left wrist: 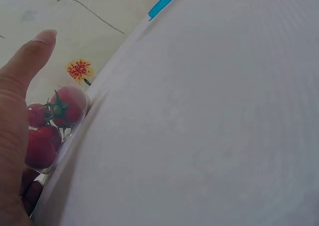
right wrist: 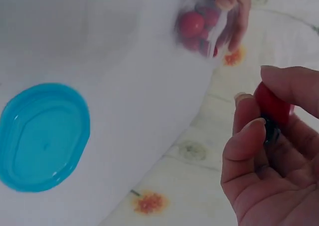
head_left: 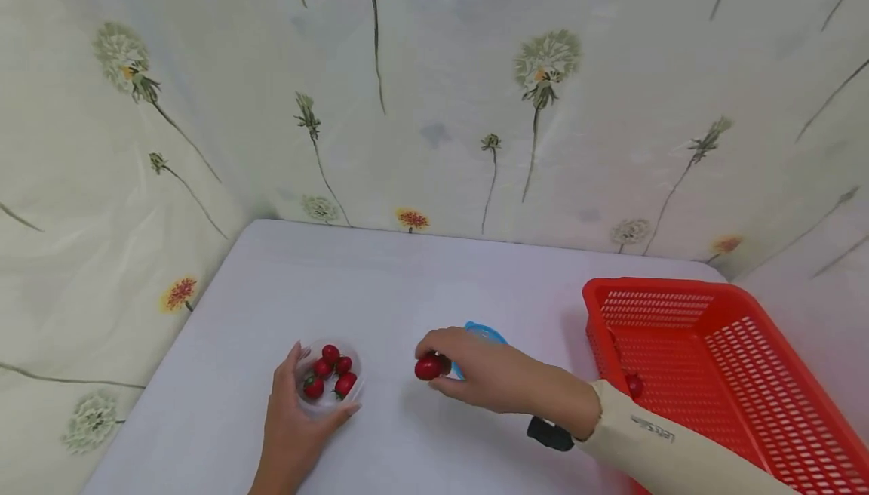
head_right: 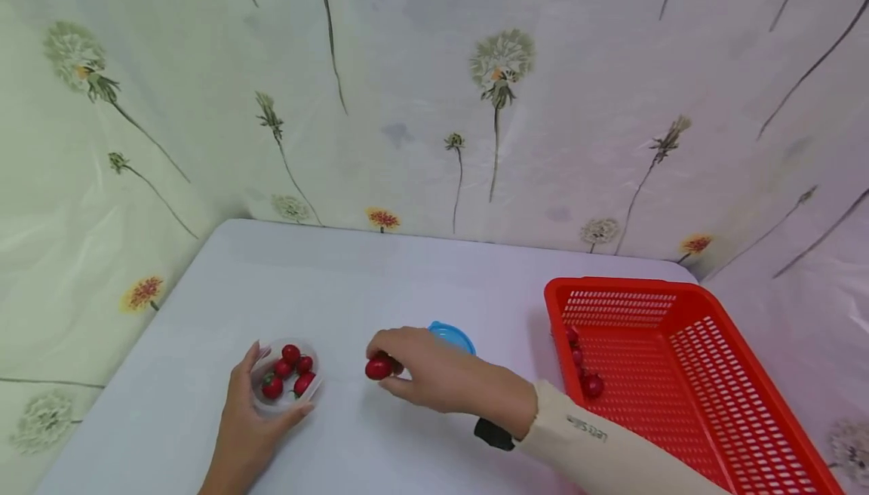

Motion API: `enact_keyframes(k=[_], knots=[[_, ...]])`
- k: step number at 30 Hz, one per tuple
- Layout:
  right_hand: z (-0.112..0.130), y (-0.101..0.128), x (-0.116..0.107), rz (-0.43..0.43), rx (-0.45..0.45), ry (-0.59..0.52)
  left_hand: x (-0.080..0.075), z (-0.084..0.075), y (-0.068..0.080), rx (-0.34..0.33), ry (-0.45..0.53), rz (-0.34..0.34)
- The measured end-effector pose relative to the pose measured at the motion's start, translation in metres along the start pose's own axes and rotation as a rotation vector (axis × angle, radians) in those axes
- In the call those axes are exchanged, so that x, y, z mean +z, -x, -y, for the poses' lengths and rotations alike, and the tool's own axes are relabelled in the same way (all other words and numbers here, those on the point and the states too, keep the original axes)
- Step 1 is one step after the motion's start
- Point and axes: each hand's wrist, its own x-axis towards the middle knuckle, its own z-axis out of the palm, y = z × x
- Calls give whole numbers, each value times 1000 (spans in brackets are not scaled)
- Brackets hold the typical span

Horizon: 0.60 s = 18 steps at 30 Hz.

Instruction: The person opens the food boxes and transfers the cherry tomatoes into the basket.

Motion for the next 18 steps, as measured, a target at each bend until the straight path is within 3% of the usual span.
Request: enact_keyframes(k=[5, 13, 18], knots=[[-17, 44, -23, -161, 6, 13, 0, -1, 1, 1, 7, 10], [-39, 93, -47, -291, 275, 77, -2, -2, 1, -11, 1, 19], [-57, 110, -50, -352, 371, 92, -2, -3, 1, -20, -3, 26]])
